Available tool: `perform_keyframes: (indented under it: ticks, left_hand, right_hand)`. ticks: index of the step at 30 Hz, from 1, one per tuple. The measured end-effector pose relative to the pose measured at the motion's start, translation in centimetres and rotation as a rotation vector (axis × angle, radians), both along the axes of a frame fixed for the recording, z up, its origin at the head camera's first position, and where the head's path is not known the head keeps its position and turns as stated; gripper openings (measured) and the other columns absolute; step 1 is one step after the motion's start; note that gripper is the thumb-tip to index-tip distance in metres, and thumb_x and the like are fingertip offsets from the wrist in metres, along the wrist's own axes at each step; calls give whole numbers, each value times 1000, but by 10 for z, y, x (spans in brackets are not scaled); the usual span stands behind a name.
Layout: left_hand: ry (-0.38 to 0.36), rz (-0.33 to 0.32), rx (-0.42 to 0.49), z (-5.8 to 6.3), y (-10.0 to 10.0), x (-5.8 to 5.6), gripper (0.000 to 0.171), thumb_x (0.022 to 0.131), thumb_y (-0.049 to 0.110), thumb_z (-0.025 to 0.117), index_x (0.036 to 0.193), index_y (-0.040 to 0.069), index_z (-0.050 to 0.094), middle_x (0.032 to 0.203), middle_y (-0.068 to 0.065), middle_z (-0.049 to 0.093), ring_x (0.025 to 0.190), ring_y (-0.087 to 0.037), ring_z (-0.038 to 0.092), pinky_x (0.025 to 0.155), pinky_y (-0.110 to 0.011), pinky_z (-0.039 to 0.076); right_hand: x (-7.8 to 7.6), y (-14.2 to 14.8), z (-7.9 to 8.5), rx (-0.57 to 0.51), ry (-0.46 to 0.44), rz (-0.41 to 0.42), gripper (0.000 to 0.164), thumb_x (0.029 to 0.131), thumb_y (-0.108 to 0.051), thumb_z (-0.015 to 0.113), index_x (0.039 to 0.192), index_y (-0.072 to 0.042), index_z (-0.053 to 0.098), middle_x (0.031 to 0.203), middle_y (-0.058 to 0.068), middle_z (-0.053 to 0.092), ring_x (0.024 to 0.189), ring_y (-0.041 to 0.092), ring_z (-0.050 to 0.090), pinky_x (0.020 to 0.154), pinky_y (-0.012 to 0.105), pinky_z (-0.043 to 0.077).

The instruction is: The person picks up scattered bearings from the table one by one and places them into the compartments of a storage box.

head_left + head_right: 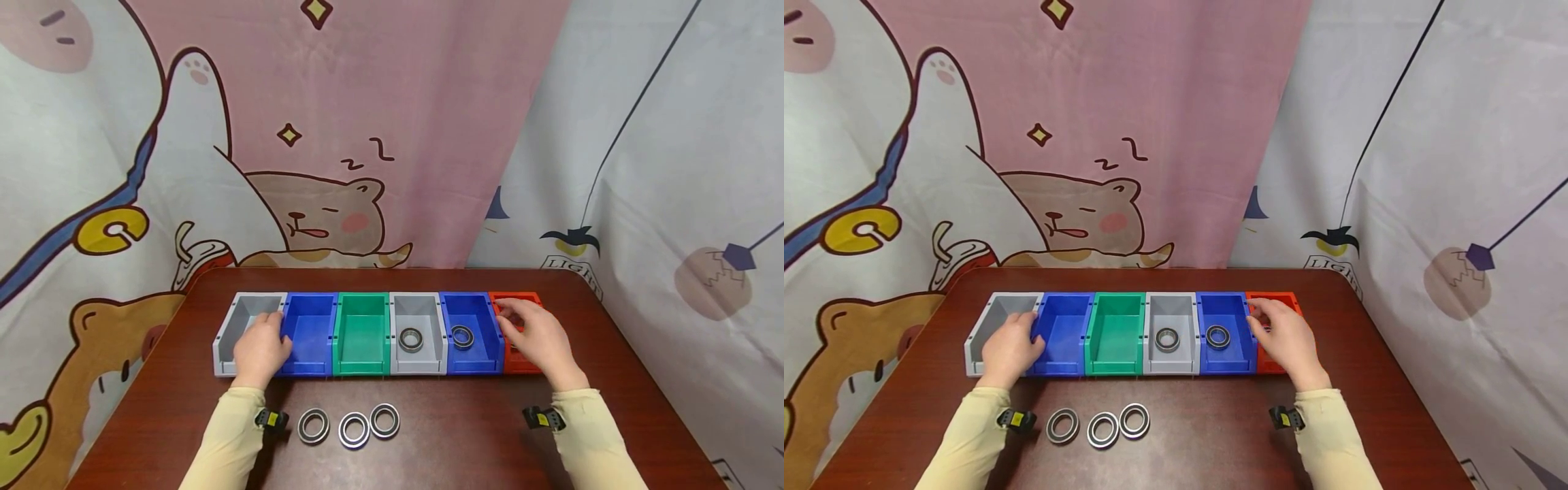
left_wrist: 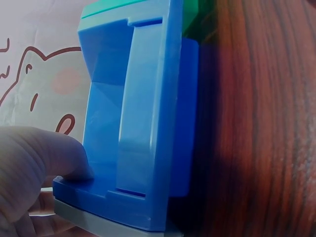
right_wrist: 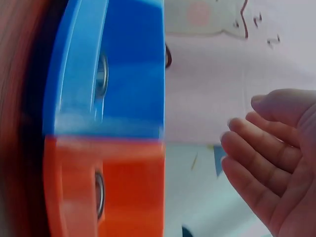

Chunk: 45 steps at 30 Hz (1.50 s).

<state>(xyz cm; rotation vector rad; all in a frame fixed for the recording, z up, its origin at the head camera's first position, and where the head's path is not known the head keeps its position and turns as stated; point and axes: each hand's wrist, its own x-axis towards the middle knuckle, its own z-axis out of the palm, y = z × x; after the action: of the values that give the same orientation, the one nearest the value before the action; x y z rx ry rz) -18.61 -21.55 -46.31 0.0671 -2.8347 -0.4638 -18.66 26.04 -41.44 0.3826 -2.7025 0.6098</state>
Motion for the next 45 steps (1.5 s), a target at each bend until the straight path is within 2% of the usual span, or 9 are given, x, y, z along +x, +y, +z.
perform_keyframes:
  ticks: [4,8,12,20,29,36,45]
  left_hand:
    - [-5,4,-1,0,0,0,48,81,10,72,124,-8,61,112,-29,61,92,-43,65,71,-58,54]
    - [-5,6,-1,0,-1,0,48,81,10,72,124,-8,61,112,-29,61,92,-42,65,71,-58,54]
    - [-5,4,0,-1,-2,0,48,81,10,72,124,-8,60,112,-29,61,91,-42,65,71,-58,53]
    - [-3,3,3,-2,-2,0,48,81,10,71,125,-8,60,112,-28,61,91,-42,65,72,-58,54]
    - [0,0,5,-1,0,0,48,81,10,71,124,-8,61,112,-28,61,91,-42,65,71,-58,53]
    - [2,3,6,-1,0,-1,48,81,10,71,125,-7,61,113,-28,61,93,-43,65,72,-58,53]
    - [7,2,10,-1,-1,1,47,81,9,70,124,-7,61,113,-28,61,93,-42,65,72,-58,53]
  right_hand:
    - [1,19,-2,1,0,-86,36,90,-12,69,124,-2,64,100,15,68,88,33,64,75,53,54]
    - [0,33,-6,5,-6,-165,42,91,-12,68,130,0,60,114,24,64,98,41,62,82,59,50]
    - [-4,46,-10,18,-49,-210,47,91,-14,67,133,3,55,124,30,58,109,47,56,90,64,45]
    - [-14,62,-21,45,-280,-224,67,93,-22,66,146,7,37,137,36,45,120,54,46,93,68,41]
    - [-21,71,-31,57,-451,-246,78,94,-28,64,149,11,25,136,40,41,118,56,46,91,67,42]
    - [-24,74,-32,57,-520,-255,71,98,-23,58,147,14,23,135,42,42,115,55,49,91,66,43]
    - [-26,74,-31,45,-520,-248,56,99,-10,50,145,13,29,132,41,45,109,52,52,93,66,41]
